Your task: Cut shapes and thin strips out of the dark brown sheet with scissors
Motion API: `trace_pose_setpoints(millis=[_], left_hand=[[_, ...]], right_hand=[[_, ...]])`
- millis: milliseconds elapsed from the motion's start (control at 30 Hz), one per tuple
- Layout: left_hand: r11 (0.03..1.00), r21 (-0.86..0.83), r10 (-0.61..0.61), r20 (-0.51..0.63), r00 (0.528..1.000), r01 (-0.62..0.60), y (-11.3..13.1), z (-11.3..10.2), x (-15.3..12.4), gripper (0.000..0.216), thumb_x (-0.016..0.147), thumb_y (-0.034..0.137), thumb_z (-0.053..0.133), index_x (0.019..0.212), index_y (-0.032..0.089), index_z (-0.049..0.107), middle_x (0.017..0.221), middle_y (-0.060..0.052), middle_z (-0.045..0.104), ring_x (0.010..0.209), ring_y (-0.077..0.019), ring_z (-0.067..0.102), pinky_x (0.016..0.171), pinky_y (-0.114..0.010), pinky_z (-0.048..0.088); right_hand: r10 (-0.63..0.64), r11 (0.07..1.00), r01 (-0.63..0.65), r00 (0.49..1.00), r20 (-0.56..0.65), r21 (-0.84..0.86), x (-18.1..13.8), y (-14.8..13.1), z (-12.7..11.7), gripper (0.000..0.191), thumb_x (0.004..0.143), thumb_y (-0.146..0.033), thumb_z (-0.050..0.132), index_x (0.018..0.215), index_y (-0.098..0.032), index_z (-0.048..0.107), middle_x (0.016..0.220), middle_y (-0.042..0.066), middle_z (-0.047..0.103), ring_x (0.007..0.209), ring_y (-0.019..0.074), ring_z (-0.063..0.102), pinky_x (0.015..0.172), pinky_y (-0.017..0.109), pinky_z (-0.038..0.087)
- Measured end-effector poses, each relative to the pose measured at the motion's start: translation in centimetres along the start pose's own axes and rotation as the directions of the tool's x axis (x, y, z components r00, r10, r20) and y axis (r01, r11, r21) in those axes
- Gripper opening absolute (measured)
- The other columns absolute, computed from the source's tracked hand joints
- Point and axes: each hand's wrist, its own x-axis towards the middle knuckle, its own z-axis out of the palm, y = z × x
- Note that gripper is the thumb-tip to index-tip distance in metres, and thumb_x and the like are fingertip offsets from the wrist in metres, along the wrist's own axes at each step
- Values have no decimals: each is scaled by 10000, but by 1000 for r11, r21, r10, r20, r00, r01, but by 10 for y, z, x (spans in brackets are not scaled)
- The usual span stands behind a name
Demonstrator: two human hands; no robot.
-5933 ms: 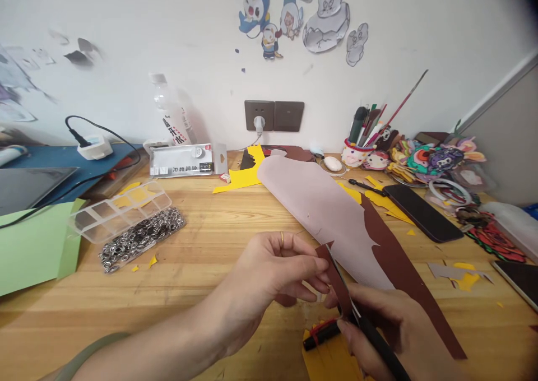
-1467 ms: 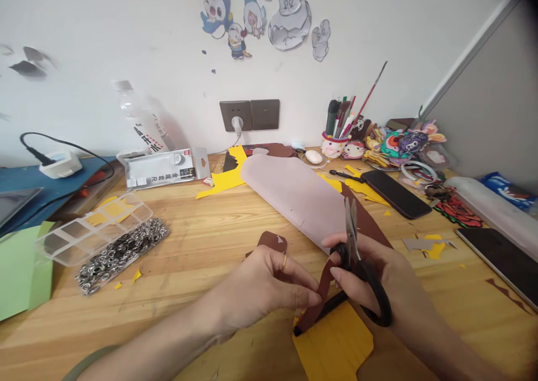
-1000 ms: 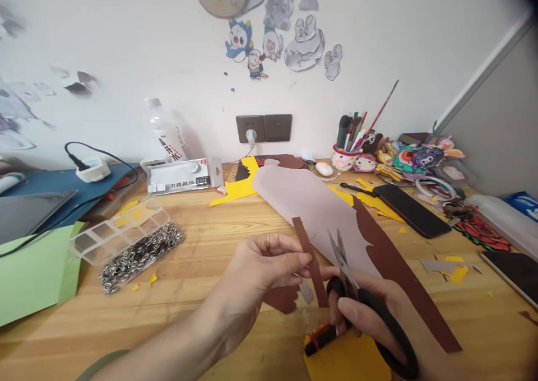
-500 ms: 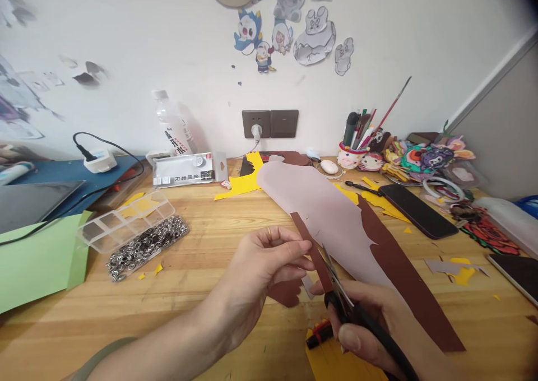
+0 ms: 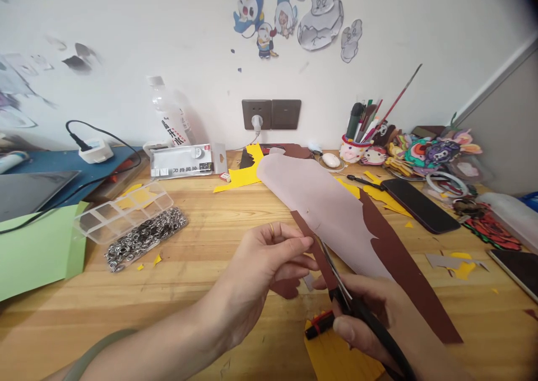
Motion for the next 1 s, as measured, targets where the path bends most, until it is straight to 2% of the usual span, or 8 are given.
trace_pose_setpoints(millis=[200, 433, 700, 833, 1000], left_hand=[[1000, 28, 3, -17, 1000, -2, -1, 0, -1, 200, 699, 344, 603, 699, 166, 511, 771, -92, 657, 638, -170, 605, 575, -280, 444], [1000, 28, 2, -26, 1000, -2, -1, 1, -2, 195, 708, 342, 591, 709, 168, 504, 765, -86, 639, 679, -198, 607, 588, -299, 436], [1000, 17, 2, -8, 1000, -2, -1, 2, -4, 197, 715, 339, 581, 697, 161, 498, 765, -86, 634, 677, -194, 600, 601, -307, 427], [1000, 7, -1, 2, 1000, 0, -1, 3, -4, 199, 721, 344, 574, 700, 163, 494, 767, -86, 632, 692, -209, 605, 596, -309, 418], [1000, 2, -3, 19, 1000, 3, 0, 2, -4, 198, 726, 347, 568, 711, 164, 494, 757, -84, 635, 703, -215, 609, 600, -308, 409]], right_hand=[[-7, 999, 7, 1000, -1, 36, 1, 2, -2, 209, 720, -387, 560, 804, -211, 636, 577, -42, 357, 534, 123, 306, 459, 225, 254], [-5, 1000, 5, 1000, -4, 8, 0, 1, -1, 199, 733, -378, 565, 821, -214, 635, 597, -30, 431, 544, 129, 357, 469, 225, 285], [31, 1000, -31, 1000, -2, 0, 1, 1, -1, 196, 732, -349, 560, 847, -210, 639, 593, -33, 415, 533, 123, 352, 468, 223, 302], [44, 997, -44, 999, -5, -66, 1, 1, -1, 149, 729, -340, 569, 773, -210, 627, 582, -38, 416, 525, 121, 362, 457, 218, 305], [68, 995, -66, 997, 23, -74, -1, 0, -1, 178, 730, -370, 554, 794, -220, 626, 667, 1, 542, 614, 170, 474, 507, 246, 362]])
